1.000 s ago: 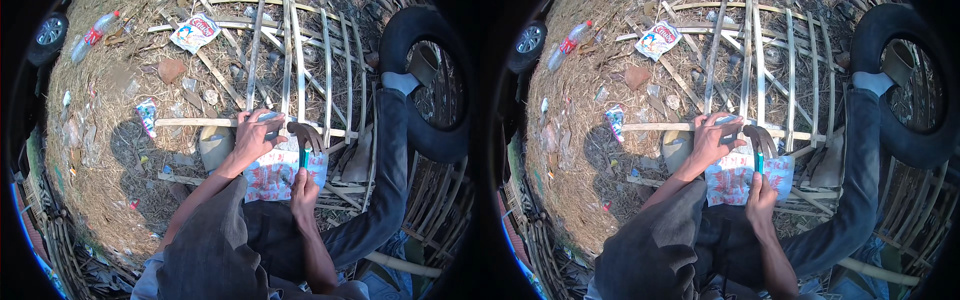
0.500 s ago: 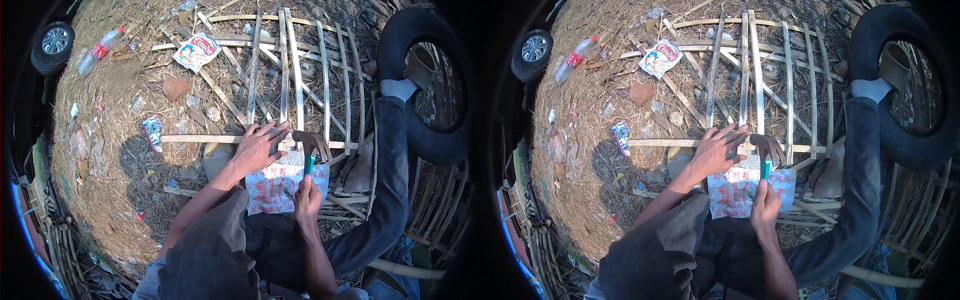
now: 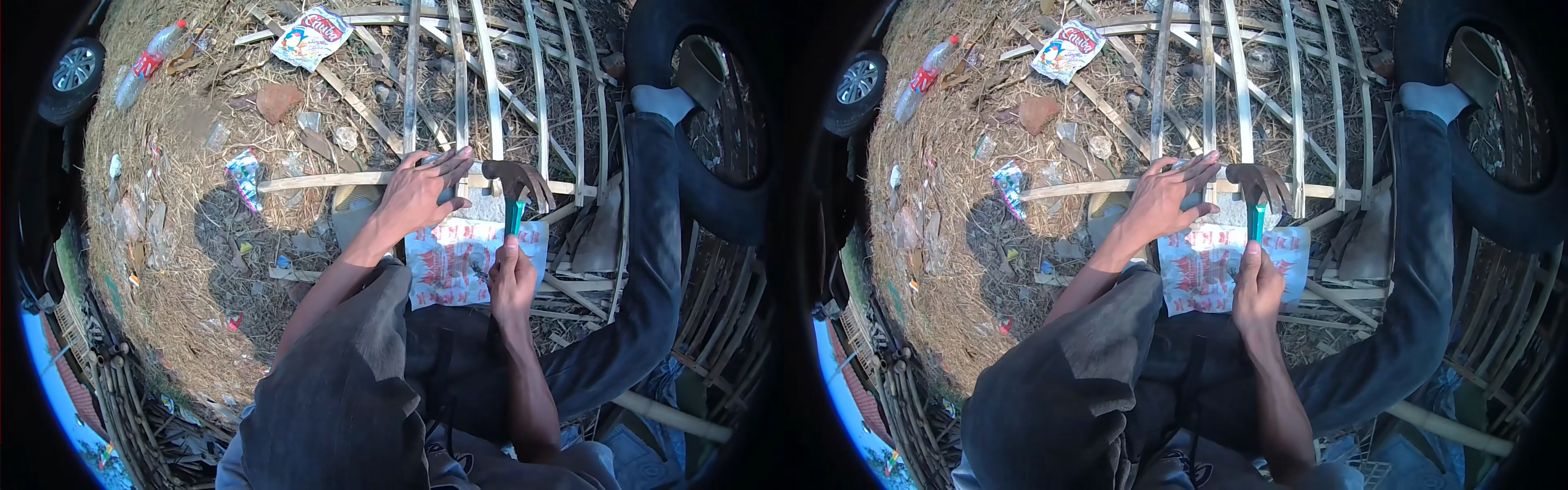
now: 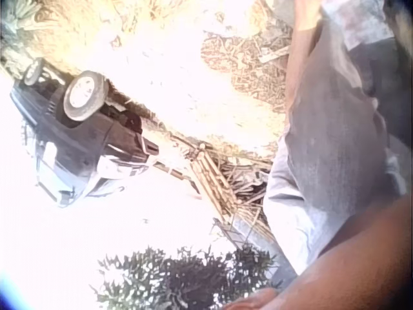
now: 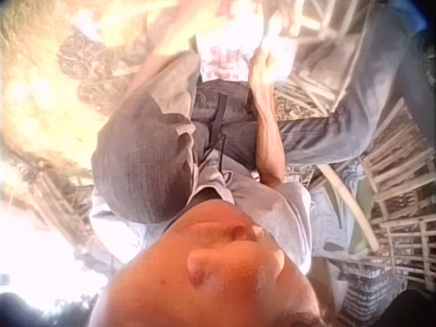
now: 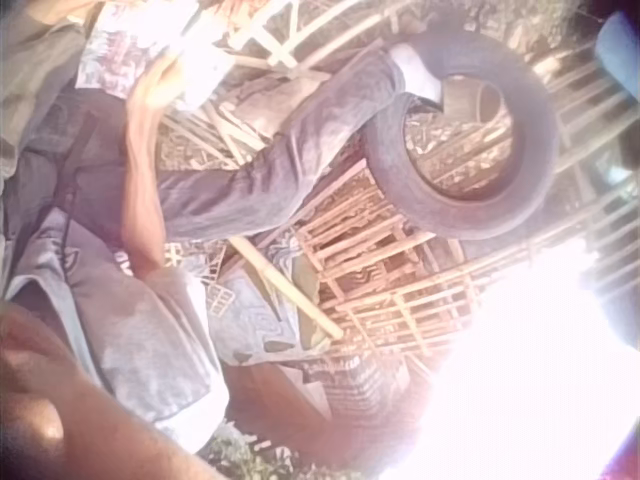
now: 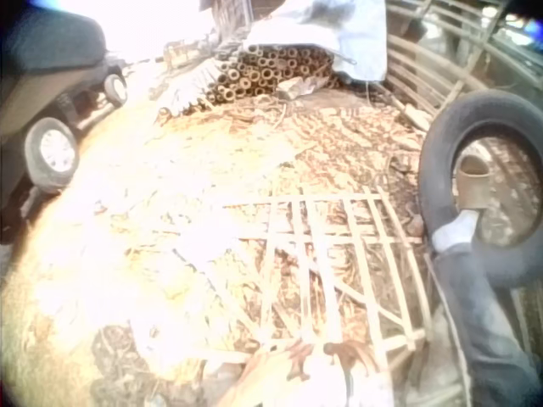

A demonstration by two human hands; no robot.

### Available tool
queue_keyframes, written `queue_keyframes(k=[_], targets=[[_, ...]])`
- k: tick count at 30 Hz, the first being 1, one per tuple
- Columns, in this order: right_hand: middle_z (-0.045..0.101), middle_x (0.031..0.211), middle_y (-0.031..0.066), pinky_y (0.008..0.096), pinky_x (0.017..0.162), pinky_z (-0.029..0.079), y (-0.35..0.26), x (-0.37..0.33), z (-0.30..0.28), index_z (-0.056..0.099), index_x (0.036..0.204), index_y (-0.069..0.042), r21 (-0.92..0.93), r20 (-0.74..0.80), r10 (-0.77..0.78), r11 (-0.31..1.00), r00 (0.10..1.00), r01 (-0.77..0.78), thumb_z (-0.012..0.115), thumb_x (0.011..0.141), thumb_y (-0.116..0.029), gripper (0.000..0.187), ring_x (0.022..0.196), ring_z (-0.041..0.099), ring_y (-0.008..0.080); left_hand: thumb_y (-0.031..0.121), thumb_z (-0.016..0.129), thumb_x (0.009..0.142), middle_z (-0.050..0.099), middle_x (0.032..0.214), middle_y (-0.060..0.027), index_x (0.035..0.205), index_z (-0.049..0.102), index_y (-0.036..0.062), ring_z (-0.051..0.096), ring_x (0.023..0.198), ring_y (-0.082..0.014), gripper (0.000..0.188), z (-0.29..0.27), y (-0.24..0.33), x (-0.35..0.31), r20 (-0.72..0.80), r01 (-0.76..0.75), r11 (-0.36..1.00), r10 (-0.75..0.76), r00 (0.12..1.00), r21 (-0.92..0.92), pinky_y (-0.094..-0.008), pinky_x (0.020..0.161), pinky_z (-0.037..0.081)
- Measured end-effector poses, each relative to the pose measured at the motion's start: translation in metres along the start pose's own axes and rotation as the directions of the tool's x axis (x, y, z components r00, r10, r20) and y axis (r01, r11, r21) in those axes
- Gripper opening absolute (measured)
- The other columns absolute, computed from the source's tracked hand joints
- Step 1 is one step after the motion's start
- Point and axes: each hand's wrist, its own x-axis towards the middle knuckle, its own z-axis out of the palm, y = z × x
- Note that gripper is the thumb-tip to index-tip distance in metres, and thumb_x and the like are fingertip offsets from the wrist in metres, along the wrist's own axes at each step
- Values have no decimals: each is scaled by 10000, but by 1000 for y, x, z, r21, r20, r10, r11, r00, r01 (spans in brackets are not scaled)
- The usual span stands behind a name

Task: The person assembles a bamboo lattice by hand, positioning thin wooden strips over a frame and securing them with a hammer and nails.

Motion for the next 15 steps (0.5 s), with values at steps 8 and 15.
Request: queue_keyframes(k=[8,15], targets=[[404,603,-53,274,470,285,-4,-3,3,512,764,-49,-20,-4,23,1000,1000,-23,435,1109,-416,510,536,355,41,488,683,918,515,1539,2,1493,515,171,547,1350,-170,678,3,1,1,-12,3,1000,-3,1000,1,-451,1147,367],[416,603,-55,268,483,293,-2,-4,6,543,790,-35,-43,-6,-14,999,1000,13,429,1111,-414,510,550,364,40,372,682,924,459,1585,8,1496,506,159,489,1401,-143,636,-2,2,1,14,-5,997,6,1000,-73,-445,1151,351]])
